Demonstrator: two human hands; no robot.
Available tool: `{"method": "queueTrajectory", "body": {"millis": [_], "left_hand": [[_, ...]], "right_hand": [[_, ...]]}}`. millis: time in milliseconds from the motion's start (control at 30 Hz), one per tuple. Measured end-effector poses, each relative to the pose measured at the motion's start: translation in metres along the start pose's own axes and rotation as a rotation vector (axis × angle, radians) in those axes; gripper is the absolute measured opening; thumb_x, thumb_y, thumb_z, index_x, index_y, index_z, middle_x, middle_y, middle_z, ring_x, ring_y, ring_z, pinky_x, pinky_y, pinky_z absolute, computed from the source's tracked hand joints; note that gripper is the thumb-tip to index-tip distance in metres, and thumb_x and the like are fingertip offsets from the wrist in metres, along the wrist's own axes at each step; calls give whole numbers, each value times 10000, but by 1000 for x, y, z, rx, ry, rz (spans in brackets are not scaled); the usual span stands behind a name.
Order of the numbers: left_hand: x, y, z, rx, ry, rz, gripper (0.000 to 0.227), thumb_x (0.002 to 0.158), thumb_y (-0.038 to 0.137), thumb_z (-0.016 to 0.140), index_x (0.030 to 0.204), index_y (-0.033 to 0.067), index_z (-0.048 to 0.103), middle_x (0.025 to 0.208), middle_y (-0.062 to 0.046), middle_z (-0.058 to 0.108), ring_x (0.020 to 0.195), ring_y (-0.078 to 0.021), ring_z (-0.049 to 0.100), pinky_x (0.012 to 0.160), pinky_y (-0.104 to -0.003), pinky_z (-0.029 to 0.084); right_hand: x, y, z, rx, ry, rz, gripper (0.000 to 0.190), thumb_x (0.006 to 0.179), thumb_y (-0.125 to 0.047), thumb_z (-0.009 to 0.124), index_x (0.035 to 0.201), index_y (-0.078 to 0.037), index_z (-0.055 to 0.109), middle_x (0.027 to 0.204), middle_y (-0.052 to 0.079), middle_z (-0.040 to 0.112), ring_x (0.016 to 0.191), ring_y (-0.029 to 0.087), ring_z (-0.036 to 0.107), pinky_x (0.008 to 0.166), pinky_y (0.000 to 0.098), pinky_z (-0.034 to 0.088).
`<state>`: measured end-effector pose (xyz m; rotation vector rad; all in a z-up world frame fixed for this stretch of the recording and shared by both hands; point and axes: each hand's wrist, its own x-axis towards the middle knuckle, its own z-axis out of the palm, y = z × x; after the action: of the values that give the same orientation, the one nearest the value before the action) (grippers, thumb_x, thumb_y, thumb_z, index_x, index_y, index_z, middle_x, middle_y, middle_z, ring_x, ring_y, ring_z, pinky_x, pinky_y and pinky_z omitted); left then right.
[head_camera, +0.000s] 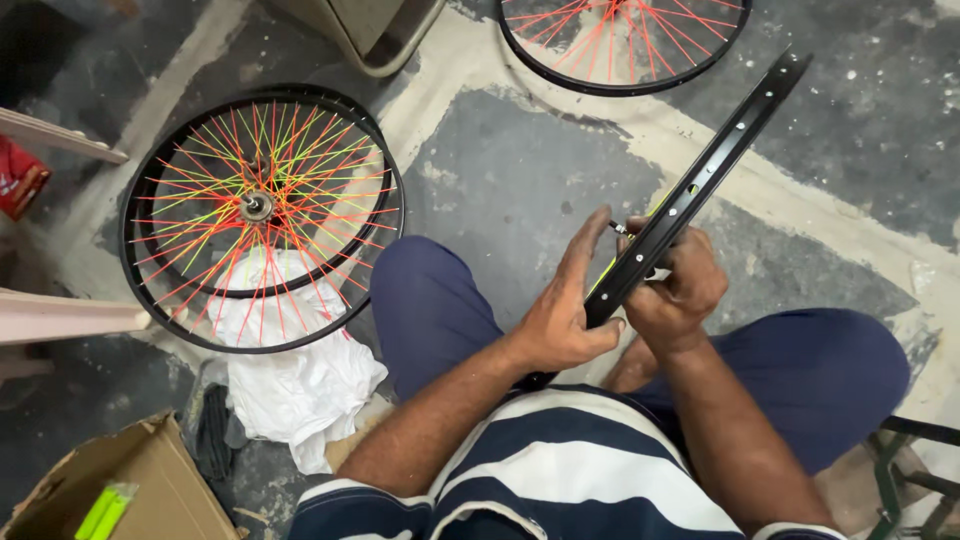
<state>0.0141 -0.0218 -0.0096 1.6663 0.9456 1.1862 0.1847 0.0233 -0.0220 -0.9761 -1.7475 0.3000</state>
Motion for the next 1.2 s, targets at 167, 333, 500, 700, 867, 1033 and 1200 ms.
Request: {"method": "queueTrajectory", "body": {"millis": [167,333,500,700,867,1033,1200], "left_hand": [[1,2,-1,18,-12,-20,1119,790,146,720,1664,-11,38,1738,-260,141,1653,-403,137,1353,-470,165],[2,1,4,65,5,-16,1104,803,159,716,1672,-8,57,1743,-264,172,1656,-406,172,1360,-468,184],[0,3,7,68,18,-41,1117,796,175,726,1670,-4,55,1737,-264,168,1644,-407,189,1348,-471,212],[-2,8,3,17,-13,-72,1103,803,147,714,1671,8,47,1744,-257,149,1651,-409,166,1344,-484,192],[0,5,1,-2,15,-68,1091,799,147,708,1674,6,72,1736,-252,195,1647,-396,205,1349,-467,210],[3,6,2,64,11,-30,1098,792,155,723,1662,-3,71,1725,-255,194,1641,-399,202,1352,-458,202],[-1,3,3,3,-29,-59,1098,790,161,711,1663,-20,70,1719,-274,189,1640,-413,192,1345,-468,188]], "right_hand": [[22,24,-35,895,-433,542,354,819,14,712,1165,-25,645,1241,175,690,1144,248,702,1012,387,581],[-10,56,-14,936,-238,637,440,807,37,801,1209,-26,631,1155,136,673,1030,214,679,897,396,600],[-42,42,21,495,-85,655,243,933,-9,778,1158,66,724,1015,169,719,918,199,674,833,339,545],[30,70,-41,1161,-805,791,394,881,-62,738,1261,23,682,1310,146,703,1114,219,672,993,368,528],[16,16,-15,377,-232,320,368,799,-65,867,1105,17,679,1028,84,724,890,155,695,794,289,546],[15,-19,0,36,14,46,217,863,-6,856,996,26,687,979,127,732,835,203,701,769,303,540],[14,20,-45,1015,-346,560,214,867,-57,801,1033,-4,678,1240,165,734,1216,257,708,1084,398,563]]}}
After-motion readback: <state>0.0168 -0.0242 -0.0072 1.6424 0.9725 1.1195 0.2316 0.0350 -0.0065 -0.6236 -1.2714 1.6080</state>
